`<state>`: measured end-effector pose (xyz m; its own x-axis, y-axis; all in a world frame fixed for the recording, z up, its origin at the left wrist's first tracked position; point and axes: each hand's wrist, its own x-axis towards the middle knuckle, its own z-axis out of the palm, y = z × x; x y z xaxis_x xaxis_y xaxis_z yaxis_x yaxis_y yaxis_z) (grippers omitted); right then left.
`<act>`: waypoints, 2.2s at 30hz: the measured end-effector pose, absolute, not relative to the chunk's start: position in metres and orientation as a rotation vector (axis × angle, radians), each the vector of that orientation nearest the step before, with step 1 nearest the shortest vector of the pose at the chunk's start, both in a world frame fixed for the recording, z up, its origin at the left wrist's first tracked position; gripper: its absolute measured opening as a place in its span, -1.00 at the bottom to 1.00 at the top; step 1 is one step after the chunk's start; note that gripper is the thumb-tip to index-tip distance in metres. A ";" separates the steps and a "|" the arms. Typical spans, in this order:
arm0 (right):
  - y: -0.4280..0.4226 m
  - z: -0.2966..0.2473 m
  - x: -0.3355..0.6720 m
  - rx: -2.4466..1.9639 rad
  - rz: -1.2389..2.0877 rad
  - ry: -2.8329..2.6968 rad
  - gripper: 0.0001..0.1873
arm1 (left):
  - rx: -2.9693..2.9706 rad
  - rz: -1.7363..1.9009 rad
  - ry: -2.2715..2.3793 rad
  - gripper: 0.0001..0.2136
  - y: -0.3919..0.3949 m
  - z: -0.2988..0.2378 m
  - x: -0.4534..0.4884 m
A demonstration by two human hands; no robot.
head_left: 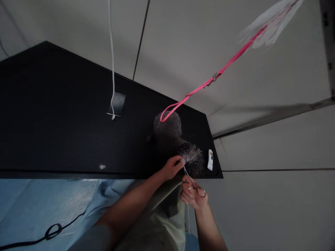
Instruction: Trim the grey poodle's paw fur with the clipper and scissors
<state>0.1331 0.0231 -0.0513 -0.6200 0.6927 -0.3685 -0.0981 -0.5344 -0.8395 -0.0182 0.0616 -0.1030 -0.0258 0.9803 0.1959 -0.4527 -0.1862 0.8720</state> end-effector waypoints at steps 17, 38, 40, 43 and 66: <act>0.107 -0.028 0.085 -1.220 0.851 -2.176 -0.40 | 0.908 1.525 1.099 -0.75 0.048 -0.104 -0.059; 0.033 -0.108 0.052 -1.261 0.761 -1.685 -0.39 | 1.582 1.460 1.819 -0.74 0.018 -0.078 -0.053; 0.031 -0.110 0.056 -1.263 0.829 -1.679 -0.41 | 1.476 1.507 1.903 -0.75 0.021 -0.095 -0.042; 0.028 -0.112 0.060 -1.258 0.887 -1.670 -0.41 | 1.351 1.577 1.924 -0.73 0.021 -0.112 -0.043; -0.004 -0.062 0.165 -1.016 1.872 -0.825 -0.44 | 1.831 1.365 1.544 -0.71 0.035 -0.113 -0.069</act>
